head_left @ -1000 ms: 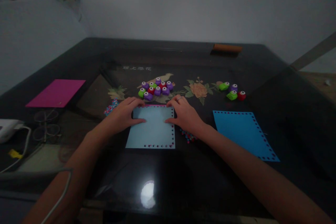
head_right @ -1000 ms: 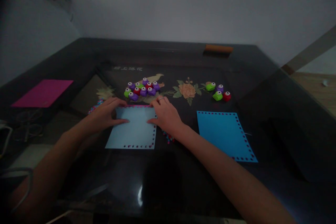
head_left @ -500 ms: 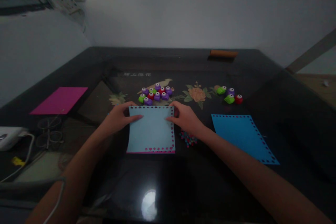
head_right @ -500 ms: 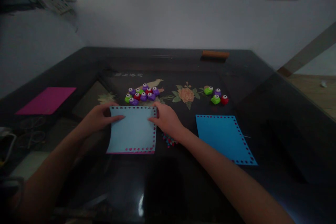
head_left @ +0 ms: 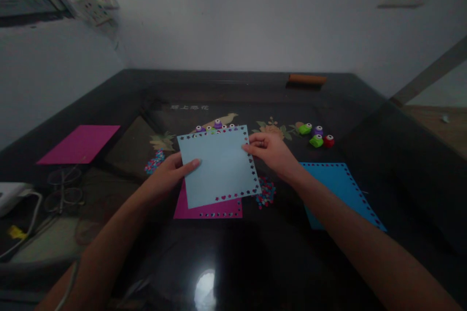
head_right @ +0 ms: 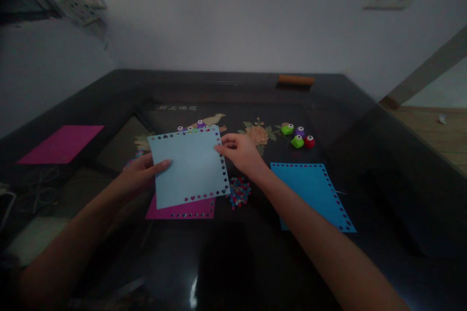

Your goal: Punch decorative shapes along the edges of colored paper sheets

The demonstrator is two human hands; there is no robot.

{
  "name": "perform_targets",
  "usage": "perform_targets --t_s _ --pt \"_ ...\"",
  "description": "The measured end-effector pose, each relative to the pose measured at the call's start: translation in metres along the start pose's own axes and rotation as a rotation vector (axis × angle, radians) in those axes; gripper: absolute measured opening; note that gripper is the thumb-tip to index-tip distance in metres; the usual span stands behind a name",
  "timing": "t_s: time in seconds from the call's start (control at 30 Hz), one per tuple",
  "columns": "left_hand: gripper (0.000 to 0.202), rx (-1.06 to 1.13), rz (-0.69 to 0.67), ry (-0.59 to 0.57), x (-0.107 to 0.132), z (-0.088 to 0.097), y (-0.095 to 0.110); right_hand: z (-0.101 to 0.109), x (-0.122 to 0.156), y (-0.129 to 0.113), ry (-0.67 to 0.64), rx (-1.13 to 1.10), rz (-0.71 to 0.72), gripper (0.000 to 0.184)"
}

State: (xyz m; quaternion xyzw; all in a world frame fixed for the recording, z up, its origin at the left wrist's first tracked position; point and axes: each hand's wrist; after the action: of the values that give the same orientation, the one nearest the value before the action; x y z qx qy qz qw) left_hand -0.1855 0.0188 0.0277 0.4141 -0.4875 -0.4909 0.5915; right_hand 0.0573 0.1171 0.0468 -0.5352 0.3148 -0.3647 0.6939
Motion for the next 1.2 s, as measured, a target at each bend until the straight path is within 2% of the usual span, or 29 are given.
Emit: perform_targets --t_s 0.13,0.33,0.5,0.63,0.83,1.2 --pt "0.033 0.041 0.087 -0.227 0.012 -0.014 0.001 0.013 -0.002 -0.007 0.075 -0.020 0.002 0.016" --pt "0.025 -0.071 0.047 -0.313 0.019 -0.025 0.005 0.021 0.000 -0.019 0.128 -0.051 -0.037 0.012" --pt "0.027 -0.096 0.082 -0.404 0.018 -0.025 -0.001 0.024 0.002 -0.022 0.117 0.015 0.032 0.013" --pt "0.026 -0.124 0.093 -0.408 0.019 -0.026 -0.002 0.025 0.003 -0.024 0.118 0.093 0.072 0.014" --pt "0.027 -0.143 0.049 -0.324 0.017 -0.028 0.000 0.026 0.003 -0.026 0.118 0.149 0.118 0.016" --pt "0.021 -0.126 -0.022 -0.339 0.014 -0.029 0.000 0.027 0.004 -0.029 0.126 0.179 0.160 0.015"
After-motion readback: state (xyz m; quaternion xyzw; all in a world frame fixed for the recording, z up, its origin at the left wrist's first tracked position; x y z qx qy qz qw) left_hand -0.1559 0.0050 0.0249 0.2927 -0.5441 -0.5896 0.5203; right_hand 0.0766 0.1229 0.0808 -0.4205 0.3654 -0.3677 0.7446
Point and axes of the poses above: each hand's wrist, its own x-axis away from the middle knuckle, its own z-axis out of the back of the hand, y = z × x
